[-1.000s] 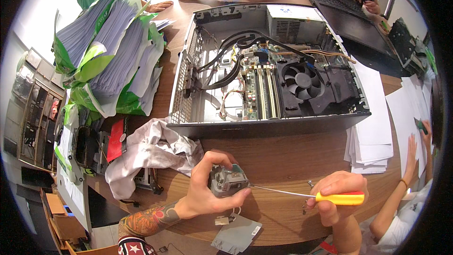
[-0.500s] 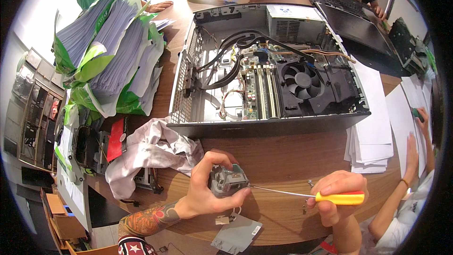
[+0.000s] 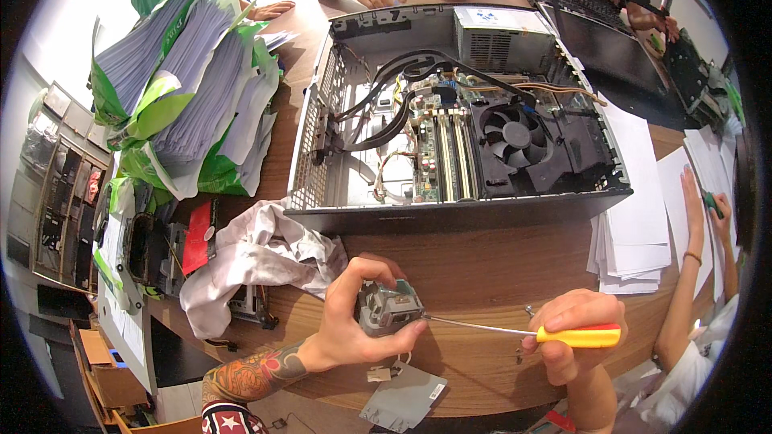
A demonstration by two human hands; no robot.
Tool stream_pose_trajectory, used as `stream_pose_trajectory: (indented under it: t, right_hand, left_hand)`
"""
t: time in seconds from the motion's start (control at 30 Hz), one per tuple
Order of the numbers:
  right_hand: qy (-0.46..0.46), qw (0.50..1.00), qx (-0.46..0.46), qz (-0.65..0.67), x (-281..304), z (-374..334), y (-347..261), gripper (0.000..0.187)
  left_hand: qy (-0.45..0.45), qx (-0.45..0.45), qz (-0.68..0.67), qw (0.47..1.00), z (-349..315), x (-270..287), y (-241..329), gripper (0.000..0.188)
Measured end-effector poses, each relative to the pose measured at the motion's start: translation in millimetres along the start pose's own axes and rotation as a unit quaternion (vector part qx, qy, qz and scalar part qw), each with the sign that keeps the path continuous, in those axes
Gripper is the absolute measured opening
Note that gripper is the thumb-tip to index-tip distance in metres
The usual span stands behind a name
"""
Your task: The person disassembles a small component housing, removing screws with a screwdriver and separating its casing parts by hand.
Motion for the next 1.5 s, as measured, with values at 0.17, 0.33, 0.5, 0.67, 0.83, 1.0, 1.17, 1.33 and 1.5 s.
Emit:
stream_pose_trajectory:
  t: [0.17, 0.33, 0.5, 0.67, 0.83, 1.0, 1.17, 1.33, 1.5]
  right_hand:
    - [0.001, 1.000, -0.003, -0.005, 0.0, 1.7, 2.5, 0.025]
    - [0.029, 0.999, 0.017, 0.012, -5.1, 3.9, 0.4, 0.024]
    - [0.014, 0.999, 0.021, -0.022, -4.4, 0.0, -4.1, 0.026]
    - [0.028, 0.999, 0.028, -0.009, -7.8, -1.5, -3.2, 0.026]
    - [0.041, 0.999, 0.019, -0.008, -2.7, 0.6, -5.6, 0.024]
    - [0.021, 0.999, 0.026, -0.034, -0.6, 3.1, -4.0, 0.022]
    - [0.011, 0.998, 0.038, -0.039, -0.7, 4.9, -4.3, 0.021]
    - [0.004, 0.997, 0.056, -0.053, 0.3, 5.1, -5.8, 0.019]
    - [-0.024, 0.996, 0.048, -0.068, -2.6, 11.3, -6.8, 0.018]
  left_hand:
    - [0.007, 0.006, -0.017, 1.000, 1.1, -0.2, -4.4, 0.048]
    - [0.022, -0.007, -0.010, 1.000, -1.7, 4.0, -2.1, 0.046]
    - [0.018, -0.015, -0.028, 0.999, -3.2, -1.9, -6.1, 0.044]
    - [0.035, 0.042, -0.047, 0.997, -11.8, -0.6, -3.8, 0.041]
    - [0.027, 0.049, -0.075, 0.996, -9.4, 1.2, 2.0, 0.040]
    - [0.024, 0.068, -0.078, 0.994, -5.4, 5.2, -0.2, 0.041]
    - [0.033, 0.077, -0.044, 0.996, -4.6, 9.1, 2.4, 0.039]
    - [0.039, 0.102, -0.079, 0.991, -6.3, 7.8, -0.5, 0.038]
    - [0.045, 0.106, -0.090, 0.989, -6.3, 9.1, 1.5, 0.038]
Point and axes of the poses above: each hand's wrist, its own z-axis towards the middle knuckle, its own x-axis out of the back of the hand, y = z × x, the point moved 2 cm from there along z, towards the middle knuckle, and after that the axes turned 8 degrees about -y, right-handed, at the moved point
